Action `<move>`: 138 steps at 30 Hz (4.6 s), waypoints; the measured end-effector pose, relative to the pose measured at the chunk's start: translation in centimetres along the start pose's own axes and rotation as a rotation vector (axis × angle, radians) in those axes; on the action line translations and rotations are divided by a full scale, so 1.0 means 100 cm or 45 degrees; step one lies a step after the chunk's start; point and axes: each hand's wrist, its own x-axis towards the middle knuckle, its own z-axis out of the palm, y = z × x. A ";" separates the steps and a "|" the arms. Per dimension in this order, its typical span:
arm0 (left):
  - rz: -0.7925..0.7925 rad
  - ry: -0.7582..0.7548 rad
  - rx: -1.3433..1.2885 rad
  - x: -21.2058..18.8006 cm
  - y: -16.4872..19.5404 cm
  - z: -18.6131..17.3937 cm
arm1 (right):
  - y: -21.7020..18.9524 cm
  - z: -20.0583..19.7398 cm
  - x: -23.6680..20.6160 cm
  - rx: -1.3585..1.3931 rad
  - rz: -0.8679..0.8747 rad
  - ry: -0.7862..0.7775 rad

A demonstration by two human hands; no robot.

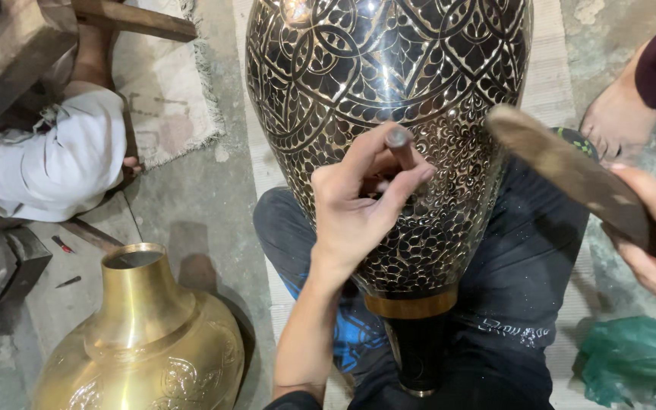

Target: The person sits on the floor holding a large decorated brass vase on their lap. They hold a small punch against the vase surface with one hand and strike it repeatedly with a wooden mallet held in the other hand, working the patterned area, occasionally repositioning the vase and the punch.

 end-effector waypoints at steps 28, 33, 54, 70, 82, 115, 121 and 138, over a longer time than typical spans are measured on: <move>0.110 0.002 0.165 -0.005 0.000 0.002 | 0.017 -0.003 0.111 0.384 0.258 -0.017; 0.092 0.001 0.186 -0.003 0.003 0.002 | 0.025 -0.001 0.106 0.387 0.271 -0.011; 0.078 -0.037 0.190 0.000 0.010 0.000 | 0.029 -0.002 0.105 0.378 0.284 -0.013; 0.038 -0.062 0.228 0.003 0.012 -0.001 | 0.018 -0.007 0.109 0.375 0.279 -0.012; 0.051 -0.047 0.218 0.004 0.011 -0.001 | 0.010 -0.012 0.119 0.352 0.257 -0.015; 0.022 0.413 0.002 -0.022 -0.009 0.019 | -0.022 -0.023 0.167 0.331 0.177 -0.032; 0.069 0.115 0.006 -0.001 0.004 0.001 | 0.015 -0.014 0.116 0.412 0.204 -0.015; 0.238 -0.772 0.252 0.053 0.013 -0.028 | -0.001 0.031 -0.015 0.447 0.155 0.177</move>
